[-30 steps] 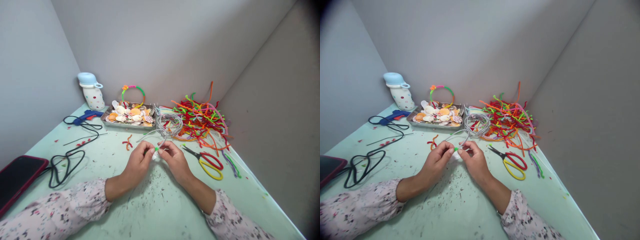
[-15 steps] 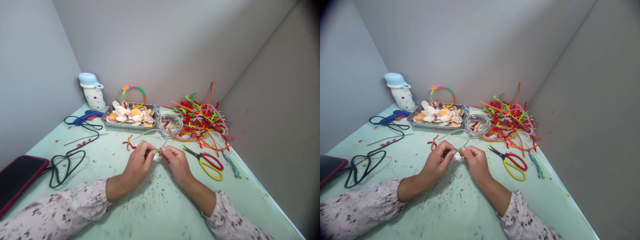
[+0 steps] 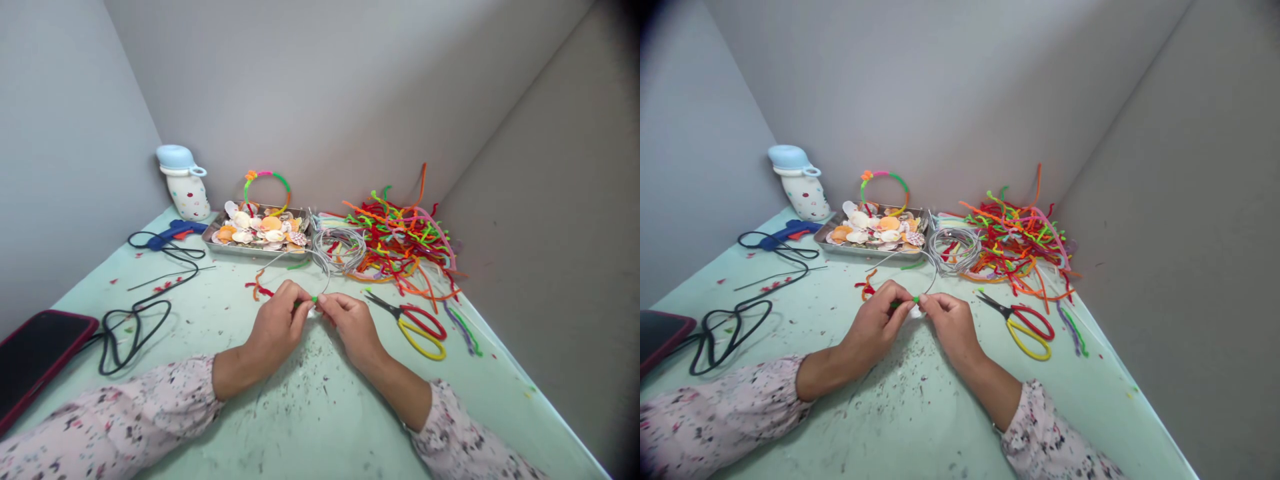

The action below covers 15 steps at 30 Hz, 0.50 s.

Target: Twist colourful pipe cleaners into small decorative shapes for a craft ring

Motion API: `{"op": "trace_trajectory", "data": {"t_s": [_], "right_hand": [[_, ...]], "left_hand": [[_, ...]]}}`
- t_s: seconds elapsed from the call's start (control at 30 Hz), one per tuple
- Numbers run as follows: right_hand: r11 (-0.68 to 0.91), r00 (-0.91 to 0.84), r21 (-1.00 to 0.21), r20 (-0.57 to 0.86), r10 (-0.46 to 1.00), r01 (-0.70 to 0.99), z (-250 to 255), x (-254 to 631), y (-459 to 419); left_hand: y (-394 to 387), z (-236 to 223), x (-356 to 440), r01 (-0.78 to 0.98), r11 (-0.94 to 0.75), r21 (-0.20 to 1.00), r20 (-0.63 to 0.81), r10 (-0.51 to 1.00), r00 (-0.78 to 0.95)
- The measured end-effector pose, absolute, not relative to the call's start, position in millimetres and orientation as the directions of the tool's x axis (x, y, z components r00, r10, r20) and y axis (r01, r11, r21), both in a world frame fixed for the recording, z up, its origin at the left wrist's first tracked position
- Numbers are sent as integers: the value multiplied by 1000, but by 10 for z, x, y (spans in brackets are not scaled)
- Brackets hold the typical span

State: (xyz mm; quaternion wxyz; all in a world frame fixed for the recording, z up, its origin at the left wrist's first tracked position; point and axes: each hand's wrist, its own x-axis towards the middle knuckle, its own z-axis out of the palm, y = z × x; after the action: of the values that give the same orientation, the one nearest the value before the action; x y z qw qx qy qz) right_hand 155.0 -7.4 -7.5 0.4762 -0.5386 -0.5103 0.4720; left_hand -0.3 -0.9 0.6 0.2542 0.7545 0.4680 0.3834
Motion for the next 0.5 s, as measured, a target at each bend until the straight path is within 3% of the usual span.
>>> {"op": "trace_trajectory", "data": {"t_s": [0.5], "right_hand": [[-49, 51, -991, -43, 998, 126, -82, 1535, -81]], "left_hand": [[-27, 14, -5, 539, -465, 702, 362, 885, 292]]}}
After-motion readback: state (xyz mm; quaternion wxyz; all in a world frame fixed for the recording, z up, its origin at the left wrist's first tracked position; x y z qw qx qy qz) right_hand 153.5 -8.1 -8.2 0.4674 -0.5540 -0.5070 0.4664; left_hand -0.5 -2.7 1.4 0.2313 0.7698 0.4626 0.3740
